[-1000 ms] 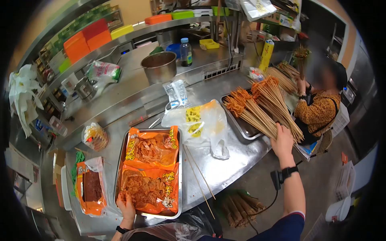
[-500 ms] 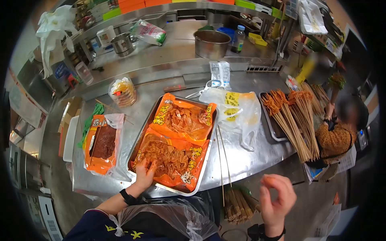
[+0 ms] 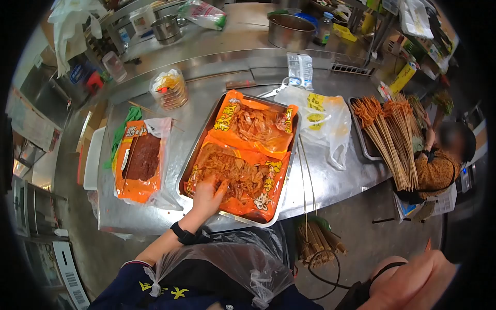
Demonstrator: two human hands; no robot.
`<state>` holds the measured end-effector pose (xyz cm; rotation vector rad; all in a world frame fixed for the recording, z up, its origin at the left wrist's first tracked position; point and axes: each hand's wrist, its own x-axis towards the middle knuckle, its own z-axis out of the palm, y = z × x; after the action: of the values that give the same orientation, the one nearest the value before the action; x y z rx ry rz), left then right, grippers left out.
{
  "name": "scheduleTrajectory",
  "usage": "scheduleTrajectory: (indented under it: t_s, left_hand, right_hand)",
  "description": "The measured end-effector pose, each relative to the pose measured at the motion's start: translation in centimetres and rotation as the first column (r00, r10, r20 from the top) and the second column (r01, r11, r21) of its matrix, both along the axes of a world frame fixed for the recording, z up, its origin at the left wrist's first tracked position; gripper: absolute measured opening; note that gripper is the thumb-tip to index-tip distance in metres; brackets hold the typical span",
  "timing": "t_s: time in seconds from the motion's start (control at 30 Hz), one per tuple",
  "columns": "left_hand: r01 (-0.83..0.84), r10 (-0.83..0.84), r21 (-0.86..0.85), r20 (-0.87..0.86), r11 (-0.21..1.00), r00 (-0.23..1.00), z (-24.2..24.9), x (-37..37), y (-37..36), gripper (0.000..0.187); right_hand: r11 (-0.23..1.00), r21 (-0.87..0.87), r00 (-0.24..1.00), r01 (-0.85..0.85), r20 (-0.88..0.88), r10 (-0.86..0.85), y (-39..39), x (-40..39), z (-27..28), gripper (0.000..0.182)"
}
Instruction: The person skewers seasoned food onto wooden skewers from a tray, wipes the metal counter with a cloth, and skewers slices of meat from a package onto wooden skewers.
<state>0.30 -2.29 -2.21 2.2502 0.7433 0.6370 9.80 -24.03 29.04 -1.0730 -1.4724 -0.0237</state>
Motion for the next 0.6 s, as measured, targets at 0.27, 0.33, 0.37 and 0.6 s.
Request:
scheduleTrajectory:
  t_s: [0.27,0.33,0.37,0.6]
  left_hand:
    - [-0.009,0.011,0.058,-0.046,0.998,0.999,0.3,0.2,-0.1,0.026]
    - [-0.008,0.011,0.057,-0.044,0.998,0.999,0.1,0.2,-0.2,0.027]
    - [-0.004,0.007,0.054,-0.052,0.999,0.999,0.0,0.2,0.0,0.027]
    - [0.008,-0.01,0.073,0.039,0.997,0.999,0.2,0.3,-0.1,0.027]
  right_hand:
    - [0.998,-0.021,0.998,-0.065,-0.011,0.065,-1.2,1.1,0.2,0.023]
    - [0.998,-0.023,0.998,-0.058,-0.004,0.058,-1.9,1.7,0.3,0.024]
    - [0.999,-0.021,0.999,-0.05,0.003,0.05,-2.3,2.0,0.2,0.024]
    - [0.999,-0.032,1.0,-0.009,0.006,0.009,-5.2,3.9,-0.4,0.025]
